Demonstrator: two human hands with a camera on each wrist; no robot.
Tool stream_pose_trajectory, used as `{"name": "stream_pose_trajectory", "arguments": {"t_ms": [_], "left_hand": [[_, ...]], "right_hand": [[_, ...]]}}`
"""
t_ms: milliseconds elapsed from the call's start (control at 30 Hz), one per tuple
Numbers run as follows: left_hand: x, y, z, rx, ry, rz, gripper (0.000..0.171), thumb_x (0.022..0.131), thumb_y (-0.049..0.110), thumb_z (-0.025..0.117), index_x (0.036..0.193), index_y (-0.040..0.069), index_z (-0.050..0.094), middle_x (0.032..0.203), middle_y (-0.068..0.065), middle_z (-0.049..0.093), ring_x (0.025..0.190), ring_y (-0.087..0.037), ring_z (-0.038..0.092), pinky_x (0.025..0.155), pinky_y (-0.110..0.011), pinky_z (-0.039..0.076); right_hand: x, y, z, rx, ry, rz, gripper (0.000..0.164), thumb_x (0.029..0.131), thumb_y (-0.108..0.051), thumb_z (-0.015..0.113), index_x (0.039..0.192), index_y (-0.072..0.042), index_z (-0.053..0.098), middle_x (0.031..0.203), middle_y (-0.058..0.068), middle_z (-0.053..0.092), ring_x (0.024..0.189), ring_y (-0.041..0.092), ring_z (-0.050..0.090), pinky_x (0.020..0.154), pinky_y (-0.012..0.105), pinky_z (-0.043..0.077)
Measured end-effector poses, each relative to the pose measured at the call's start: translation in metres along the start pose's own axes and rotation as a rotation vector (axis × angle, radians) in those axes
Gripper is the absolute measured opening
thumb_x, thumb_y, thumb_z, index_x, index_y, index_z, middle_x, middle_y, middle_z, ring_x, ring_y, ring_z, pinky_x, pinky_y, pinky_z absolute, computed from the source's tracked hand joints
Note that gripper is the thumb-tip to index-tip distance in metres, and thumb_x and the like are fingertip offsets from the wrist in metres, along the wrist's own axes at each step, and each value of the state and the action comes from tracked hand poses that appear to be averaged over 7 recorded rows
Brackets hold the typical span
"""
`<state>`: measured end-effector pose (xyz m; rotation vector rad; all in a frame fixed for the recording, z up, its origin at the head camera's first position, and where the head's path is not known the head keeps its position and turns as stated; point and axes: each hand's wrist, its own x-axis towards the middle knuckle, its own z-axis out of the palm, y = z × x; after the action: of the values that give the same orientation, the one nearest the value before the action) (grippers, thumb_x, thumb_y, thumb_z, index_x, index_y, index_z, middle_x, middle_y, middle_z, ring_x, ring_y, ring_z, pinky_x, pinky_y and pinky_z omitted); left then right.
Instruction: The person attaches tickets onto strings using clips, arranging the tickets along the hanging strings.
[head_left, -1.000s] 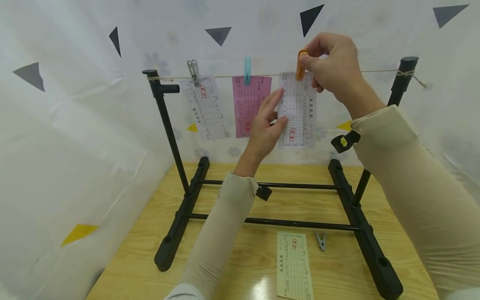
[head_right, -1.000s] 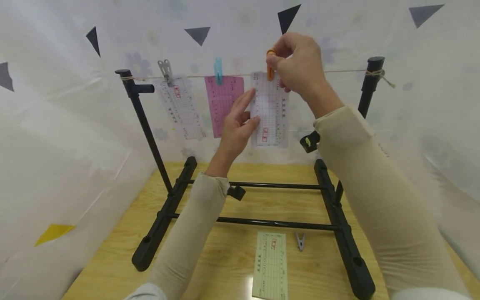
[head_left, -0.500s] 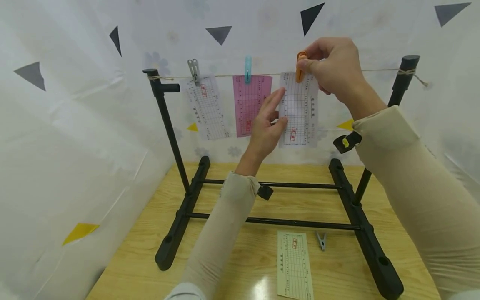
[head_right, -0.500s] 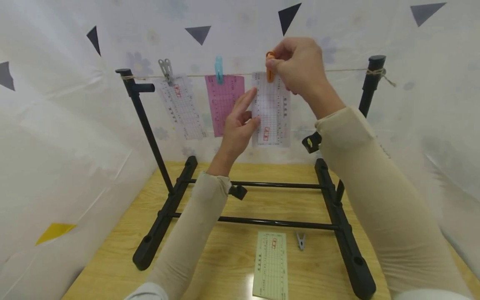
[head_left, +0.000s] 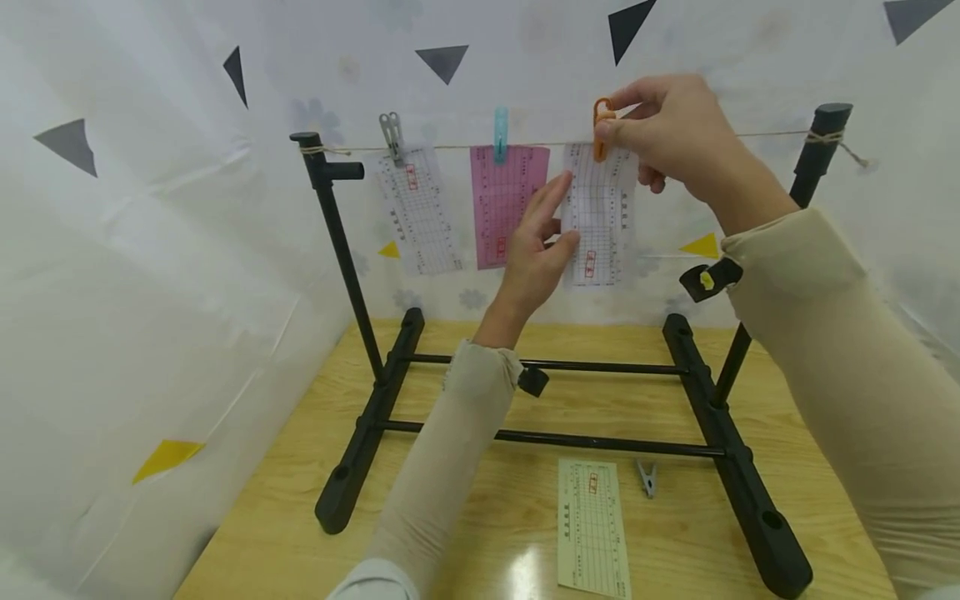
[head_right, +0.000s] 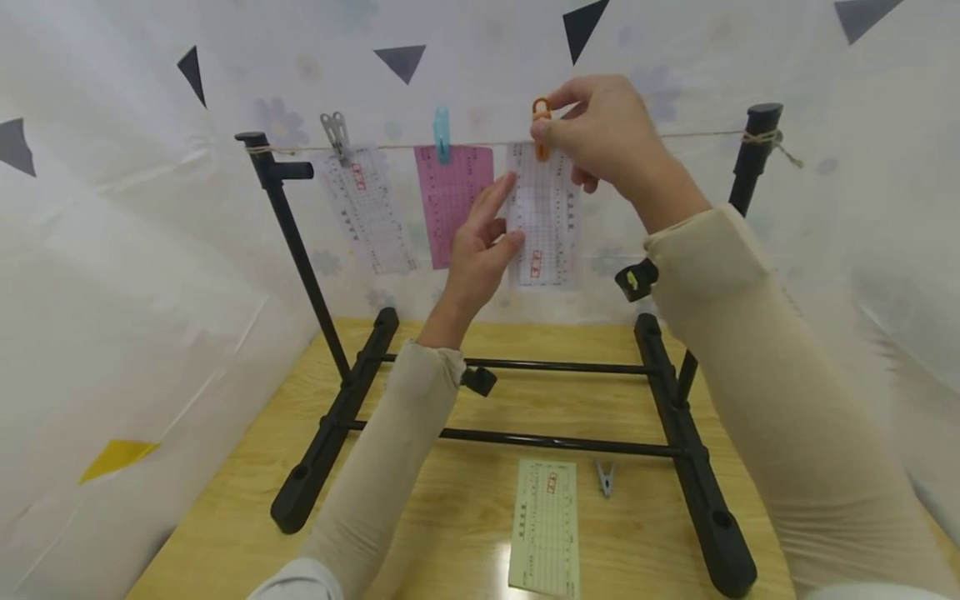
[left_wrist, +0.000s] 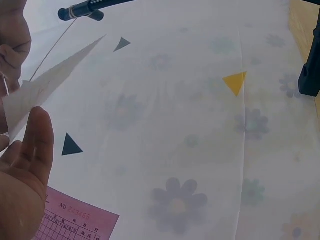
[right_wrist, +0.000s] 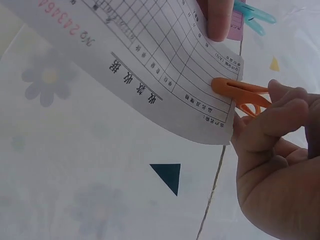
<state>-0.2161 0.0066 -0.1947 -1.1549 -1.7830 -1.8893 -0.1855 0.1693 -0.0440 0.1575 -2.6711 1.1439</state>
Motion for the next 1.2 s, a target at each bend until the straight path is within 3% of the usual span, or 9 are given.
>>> {"name": "stream_pose_trajectory", "arguments": {"t_ms": [200,400,633,800,967,1200], "left_hand": [[-0.003,-0.006,0.0,-0.032,-0.017,-0.027,0.065,0.097,-0.007,0.052,0.158,0.006,0.033,0.156,-0.003,0.035,0.095,-0.024,0.062,0.078,-0.032,0.057],[-0.013,-0.013,0.0,-0.041,-0.059,-0.069,0.061,0.099,-0.001,0.054,0.157,0.009,0.037,0.158,-0.003,0.032,0.095,-0.018,0.061,0.073,-0.029,0.054],[-0.035,-0.024,-0.002,-0.046,-0.062,-0.113,0.06,0.098,-0.004,0.052,0.156,0.01,0.04,0.155,0.001,0.037,0.091,-0.023,0.059,0.075,-0.035,0.056],[-0.053,-0.033,-0.007,-0.034,-0.048,-0.133,0.058,0.1,-0.002,0.05,0.155,0.012,0.041,0.157,0.003,0.035,0.101,-0.03,0.063,0.077,-0.036,0.056],[-0.068,-0.04,-0.009,-0.036,-0.054,-0.126,0.055,0.102,0.001,0.05,0.155,0.01,0.04,0.156,-0.006,0.036,0.104,-0.03,0.064,0.078,-0.036,0.056],[-0.096,-0.047,-0.012,-0.051,-0.065,-0.162,0.051,0.103,-0.001,0.05,0.153,0.002,0.04,0.149,-0.018,0.042,0.102,-0.04,0.063,0.078,-0.045,0.056]], "right_hand": [[-0.005,0.0,-0.005,0.02,0.009,-0.01,0.064,0.1,-0.036,0.062,0.157,-0.017,0.039,0.144,0.019,0.052,0.053,0.017,0.054,0.052,0.023,0.052],[-0.025,0.008,-0.013,0.087,0.109,-0.053,0.056,0.101,-0.034,0.061,0.153,-0.022,0.046,0.142,0.014,0.056,0.055,0.019,0.056,0.051,0.021,0.051],[-0.063,0.024,-0.012,0.188,0.215,-0.145,0.045,0.101,-0.026,0.061,0.145,-0.019,0.055,0.131,0.008,0.063,0.05,0.02,0.056,0.051,0.021,0.05],[-0.084,0.042,-0.006,0.263,0.262,-0.207,0.038,0.1,-0.018,0.062,0.138,-0.015,0.061,0.117,0.001,0.068,0.047,0.018,0.056,0.05,0.022,0.05],[-0.101,0.066,0.007,0.26,0.246,-0.201,0.037,0.101,-0.018,0.063,0.138,-0.015,0.061,0.113,-0.004,0.068,0.049,0.017,0.058,0.051,0.022,0.052],[-0.126,0.112,0.035,0.249,0.148,-0.167,0.035,0.103,-0.02,0.06,0.137,-0.011,0.06,0.11,-0.008,0.068,0.053,0.021,0.059,0.052,0.027,0.053]]}}
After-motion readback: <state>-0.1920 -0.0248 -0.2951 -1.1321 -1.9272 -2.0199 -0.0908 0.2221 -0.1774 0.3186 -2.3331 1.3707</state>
